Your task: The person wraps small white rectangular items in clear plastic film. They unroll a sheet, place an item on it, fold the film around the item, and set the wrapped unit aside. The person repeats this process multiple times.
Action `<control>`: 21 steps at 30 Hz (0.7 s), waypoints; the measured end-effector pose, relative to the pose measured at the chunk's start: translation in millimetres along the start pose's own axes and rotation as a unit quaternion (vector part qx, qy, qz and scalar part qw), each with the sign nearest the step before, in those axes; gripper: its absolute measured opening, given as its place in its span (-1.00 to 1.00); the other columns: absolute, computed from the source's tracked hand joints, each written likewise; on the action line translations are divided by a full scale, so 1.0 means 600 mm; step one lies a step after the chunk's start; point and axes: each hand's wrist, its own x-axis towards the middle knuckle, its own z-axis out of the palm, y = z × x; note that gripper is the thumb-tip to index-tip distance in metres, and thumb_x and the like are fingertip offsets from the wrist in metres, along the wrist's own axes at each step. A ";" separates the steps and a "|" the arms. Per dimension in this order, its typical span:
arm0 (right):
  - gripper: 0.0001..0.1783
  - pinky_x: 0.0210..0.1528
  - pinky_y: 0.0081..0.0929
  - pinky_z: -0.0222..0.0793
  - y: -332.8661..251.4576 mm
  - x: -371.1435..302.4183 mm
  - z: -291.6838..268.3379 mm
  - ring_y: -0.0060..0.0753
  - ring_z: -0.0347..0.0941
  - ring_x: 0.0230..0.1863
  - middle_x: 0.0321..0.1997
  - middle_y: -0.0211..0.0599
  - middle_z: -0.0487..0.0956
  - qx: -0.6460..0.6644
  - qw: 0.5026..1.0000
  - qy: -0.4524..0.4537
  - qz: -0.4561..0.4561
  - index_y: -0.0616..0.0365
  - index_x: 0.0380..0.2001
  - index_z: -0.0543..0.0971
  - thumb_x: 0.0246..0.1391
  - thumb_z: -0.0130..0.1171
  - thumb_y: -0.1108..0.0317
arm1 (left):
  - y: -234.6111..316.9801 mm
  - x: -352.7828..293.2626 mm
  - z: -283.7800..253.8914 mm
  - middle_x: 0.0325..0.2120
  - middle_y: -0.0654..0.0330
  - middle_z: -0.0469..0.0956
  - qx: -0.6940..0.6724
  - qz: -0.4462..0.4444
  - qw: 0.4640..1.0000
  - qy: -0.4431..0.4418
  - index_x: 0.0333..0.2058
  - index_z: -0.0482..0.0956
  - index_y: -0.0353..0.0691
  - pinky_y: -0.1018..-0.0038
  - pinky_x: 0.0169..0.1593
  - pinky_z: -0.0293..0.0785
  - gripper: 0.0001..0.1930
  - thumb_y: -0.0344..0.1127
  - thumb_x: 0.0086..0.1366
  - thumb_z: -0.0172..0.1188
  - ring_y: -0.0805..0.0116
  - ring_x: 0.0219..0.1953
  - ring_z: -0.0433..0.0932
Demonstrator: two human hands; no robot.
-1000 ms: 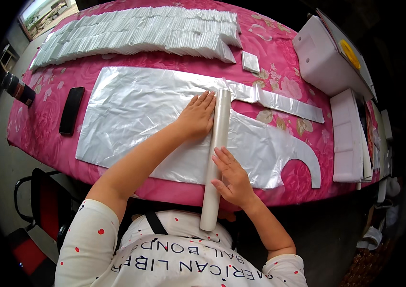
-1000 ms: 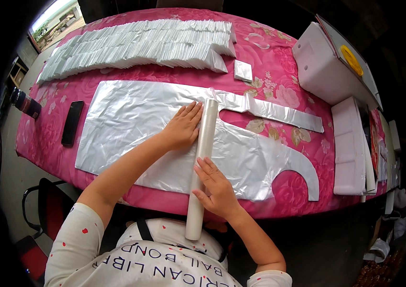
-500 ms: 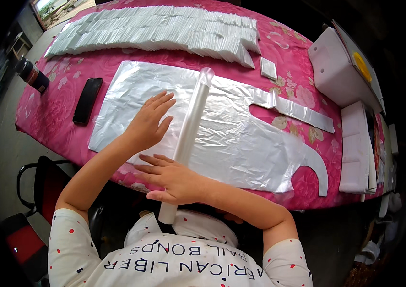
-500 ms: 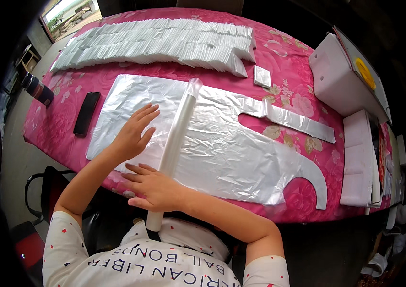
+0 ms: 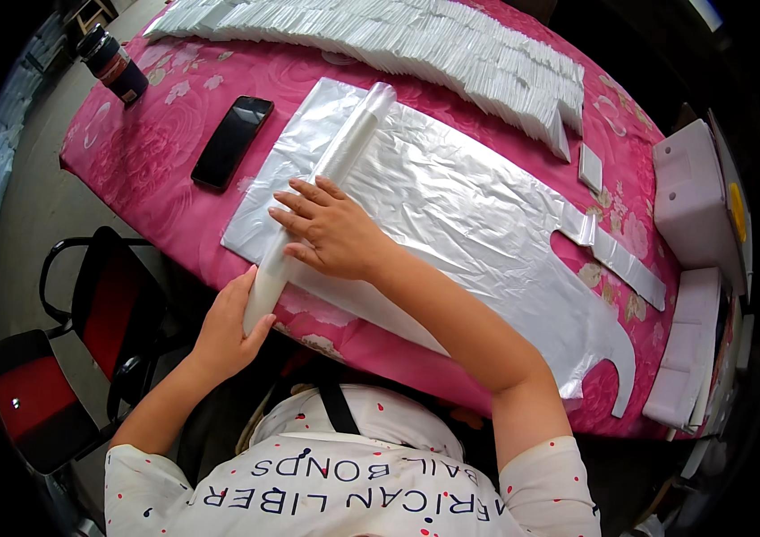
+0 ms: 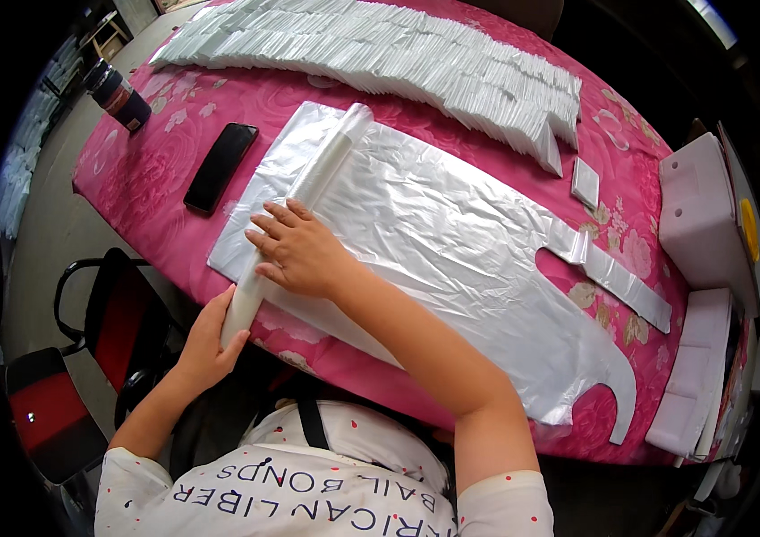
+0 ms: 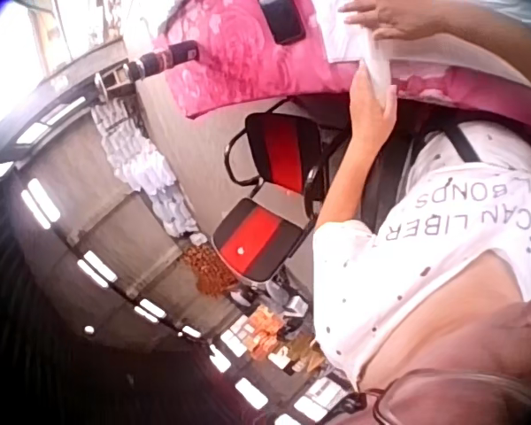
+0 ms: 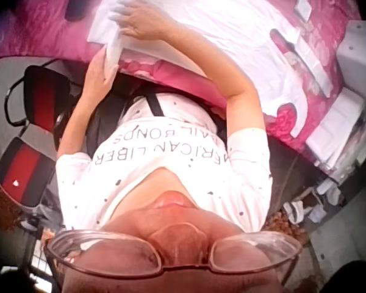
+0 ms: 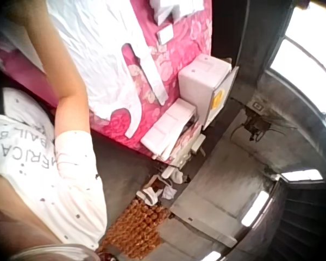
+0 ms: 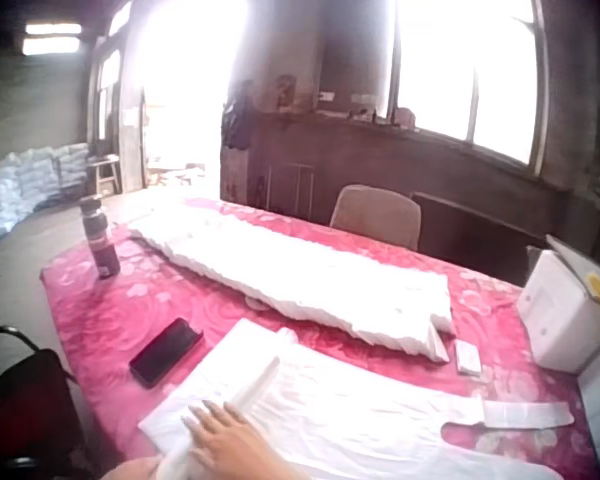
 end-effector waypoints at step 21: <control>-0.27 -0.18 -0.46 0.44 -0.088 -0.006 -0.143 -0.48 0.44 -0.29 -0.28 -0.26 0.44 0.673 0.581 0.317 0.330 0.29 0.08 0.13 -0.07 0.23 0.22 | 0.126 0.043 0.001 -0.38 0.15 0.46 -0.615 -0.197 0.714 -0.272 -0.03 0.31 -0.33 0.53 -0.32 0.45 -0.35 -0.09 -0.04 0.32 0.45 -0.41 0.51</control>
